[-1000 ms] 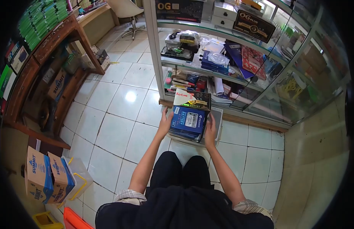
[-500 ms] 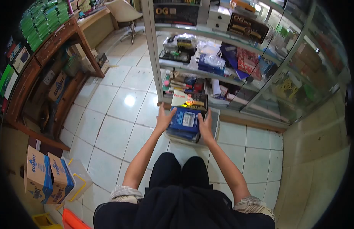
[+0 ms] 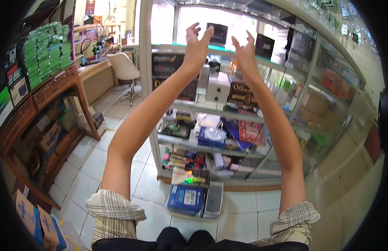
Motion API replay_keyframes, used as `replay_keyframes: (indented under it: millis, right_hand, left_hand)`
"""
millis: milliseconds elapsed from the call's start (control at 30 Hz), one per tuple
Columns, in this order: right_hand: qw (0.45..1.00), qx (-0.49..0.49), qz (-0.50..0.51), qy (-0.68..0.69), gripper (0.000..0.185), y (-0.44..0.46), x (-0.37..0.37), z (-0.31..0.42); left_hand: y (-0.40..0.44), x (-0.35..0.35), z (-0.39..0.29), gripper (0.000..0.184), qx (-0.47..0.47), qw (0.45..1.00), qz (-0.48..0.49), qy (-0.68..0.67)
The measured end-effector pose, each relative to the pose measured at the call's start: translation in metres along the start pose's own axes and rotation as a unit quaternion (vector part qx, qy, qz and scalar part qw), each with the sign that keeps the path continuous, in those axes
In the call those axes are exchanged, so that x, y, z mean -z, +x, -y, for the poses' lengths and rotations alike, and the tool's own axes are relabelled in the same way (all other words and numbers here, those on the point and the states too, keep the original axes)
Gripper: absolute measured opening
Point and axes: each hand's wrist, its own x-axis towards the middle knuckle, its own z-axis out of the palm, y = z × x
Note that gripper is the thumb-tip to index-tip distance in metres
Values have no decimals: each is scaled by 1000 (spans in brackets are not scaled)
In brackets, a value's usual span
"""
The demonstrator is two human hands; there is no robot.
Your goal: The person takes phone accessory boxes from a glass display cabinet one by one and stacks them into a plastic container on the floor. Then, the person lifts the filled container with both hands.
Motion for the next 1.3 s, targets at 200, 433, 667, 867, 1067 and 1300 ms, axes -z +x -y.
replay_keyframes:
  millis: [200,433,667,867,1067,1300]
  right_hand:
    - [995,1,104,-5,70,93,-64,-9]
    - [961,-198,136,-135,88,141,-80,-64]
    - [955,-190,114,-198,110,170,-110,-119]
    - [936,-187,59,-293,96,167,-104,-97]
    - [928,-131,44,-345,87,140,-79,-68]
    - [970,-24,73,-231,82,82,-18,-4]
  left_hand:
    - [111,-32,41,60,109,989,-31,-91]
    - [171,-42,97,71,302,947,44,-101]
    - [198,-50,147,75,297,952,6,-70]
    - [193,-36,163,70,276,960,38,-33]
    - [173,-25,130,56,296,948,104,-61]
    - [150,-7,107,74,263,965,18,-15]
